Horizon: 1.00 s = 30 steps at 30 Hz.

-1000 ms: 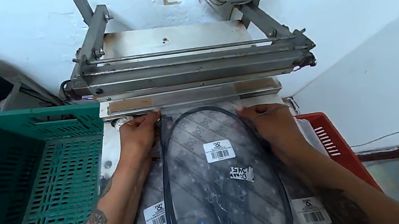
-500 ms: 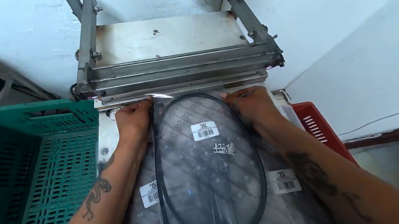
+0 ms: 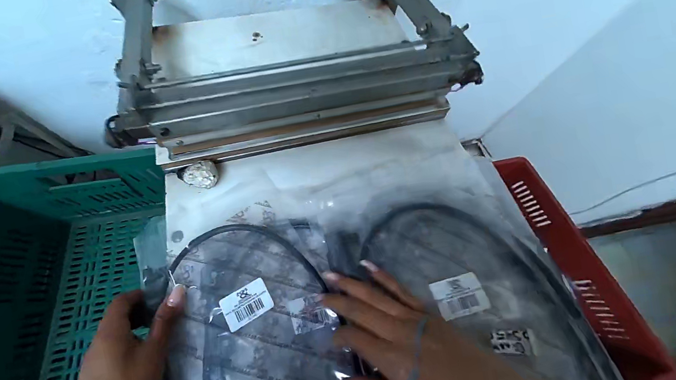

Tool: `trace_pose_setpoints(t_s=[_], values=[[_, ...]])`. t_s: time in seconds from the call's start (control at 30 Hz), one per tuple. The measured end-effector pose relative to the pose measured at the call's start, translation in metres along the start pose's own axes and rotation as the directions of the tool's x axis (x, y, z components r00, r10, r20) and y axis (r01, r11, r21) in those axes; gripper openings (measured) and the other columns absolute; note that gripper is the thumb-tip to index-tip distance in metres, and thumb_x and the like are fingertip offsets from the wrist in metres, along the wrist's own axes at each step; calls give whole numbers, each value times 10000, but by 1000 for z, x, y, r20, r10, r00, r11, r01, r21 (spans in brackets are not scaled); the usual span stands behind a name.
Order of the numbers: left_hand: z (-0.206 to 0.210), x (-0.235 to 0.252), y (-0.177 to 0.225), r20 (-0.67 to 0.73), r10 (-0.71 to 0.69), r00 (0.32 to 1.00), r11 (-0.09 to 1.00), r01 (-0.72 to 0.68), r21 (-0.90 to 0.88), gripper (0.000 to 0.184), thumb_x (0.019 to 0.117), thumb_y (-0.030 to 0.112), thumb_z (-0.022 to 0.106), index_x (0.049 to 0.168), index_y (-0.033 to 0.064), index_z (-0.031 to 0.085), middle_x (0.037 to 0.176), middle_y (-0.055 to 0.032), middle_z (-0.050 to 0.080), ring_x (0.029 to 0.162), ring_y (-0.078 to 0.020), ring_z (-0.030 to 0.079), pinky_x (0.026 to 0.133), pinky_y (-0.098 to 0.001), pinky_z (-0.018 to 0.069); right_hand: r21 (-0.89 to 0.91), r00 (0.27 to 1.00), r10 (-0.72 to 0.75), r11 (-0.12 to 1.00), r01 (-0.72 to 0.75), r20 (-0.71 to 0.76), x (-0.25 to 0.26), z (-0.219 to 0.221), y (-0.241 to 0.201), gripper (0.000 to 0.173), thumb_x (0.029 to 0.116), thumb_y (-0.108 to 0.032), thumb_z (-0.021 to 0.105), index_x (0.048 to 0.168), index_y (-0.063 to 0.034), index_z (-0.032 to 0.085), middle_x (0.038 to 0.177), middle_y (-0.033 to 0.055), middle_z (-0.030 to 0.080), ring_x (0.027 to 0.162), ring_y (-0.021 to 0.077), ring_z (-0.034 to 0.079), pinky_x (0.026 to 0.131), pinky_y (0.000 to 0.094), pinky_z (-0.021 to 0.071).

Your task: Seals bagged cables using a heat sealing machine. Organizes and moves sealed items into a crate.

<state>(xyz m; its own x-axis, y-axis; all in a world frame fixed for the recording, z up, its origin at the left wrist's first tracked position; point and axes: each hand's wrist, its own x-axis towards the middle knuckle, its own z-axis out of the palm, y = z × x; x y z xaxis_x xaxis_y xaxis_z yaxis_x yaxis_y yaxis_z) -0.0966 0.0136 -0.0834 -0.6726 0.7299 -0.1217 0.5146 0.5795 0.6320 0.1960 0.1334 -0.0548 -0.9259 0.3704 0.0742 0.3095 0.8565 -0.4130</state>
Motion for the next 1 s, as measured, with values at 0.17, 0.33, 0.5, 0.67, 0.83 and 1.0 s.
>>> trace_pose_setpoints(t_s=[0.17, 0.33, 0.5, 0.67, 0.83, 1.0], values=[[-22, 1, 16, -35, 164, 986, 758, -149, -635, 315, 973, 151, 604, 1271, 190, 511, 940, 136, 691, 758, 32, 677, 656, -153, 592, 541, 942, 261, 834, -110, -212, -4, -21, 5, 796, 923, -412, 744, 1472, 82, 446, 1443, 173, 589, 1306, 199, 606, 1111, 376, 513], [-1, 32, 75, 236, 181, 955, 611, 79, -788, 256, 1050, 184, 488, 1220, 173, 678, 890, 21, 741, 721, -57, 707, 638, -220, 610, 849, 697, 685, 483, -215, -213, 28, -38, -12, 168, 1003, -213, 650, 1023, -64, 726, 756, -69, 698, 665, -35, 630, 618, 134, 530], [18, 60, 121, 450, -66, 890, 521, 416, -745, 395, 1079, 385, 466, 981, 112, 735, 794, -21, 726, 674, -80, 692, 596, -237, 590, 613, 652, 676, 688, -388, -345, 24, -63, 23, 240, 990, -312, 665, 791, -181, 688, 589, -138, 553, 496, -77, 465, 459, 114, 383], [45, 90, 134, 402, -129, 906, 513, 408, -755, 241, 1045, 272, 577, 998, 66, 694, 719, 7, 636, 560, -43, 559, 523, -194, 491, 596, 532, 821, 538, -596, -210, 63, -80, 101, 173, 940, -271, 754, 897, -104, 748, 718, -13, 697, 599, 70, 598, 573, 292, 491], [85, 121, 134, 148, -178, 973, 678, 230, -698, 265, 1000, 290, 670, 897, 58, 745, 689, -8, 637, 561, -75, 558, 552, -272, 501, 649, 413, 903, 383, -657, -115, 97, -69, 138, 249, 973, -296, 713, 886, -65, 748, 766, 33, 679, 672, 112, 595, 645, 350, 492], [89, 126, 134, 114, -221, 968, 685, 238, -689, 276, 994, 305, 677, 870, 69, 746, 691, -20, 646, 571, -84, 570, 559, -285, 502, 710, 401, 913, 331, -621, -75, 103, -64, 147, 258, 997, -291, 677, 862, -77, 734, 741, -3, 674, 641, 61, 592, 612, 275, 495]])
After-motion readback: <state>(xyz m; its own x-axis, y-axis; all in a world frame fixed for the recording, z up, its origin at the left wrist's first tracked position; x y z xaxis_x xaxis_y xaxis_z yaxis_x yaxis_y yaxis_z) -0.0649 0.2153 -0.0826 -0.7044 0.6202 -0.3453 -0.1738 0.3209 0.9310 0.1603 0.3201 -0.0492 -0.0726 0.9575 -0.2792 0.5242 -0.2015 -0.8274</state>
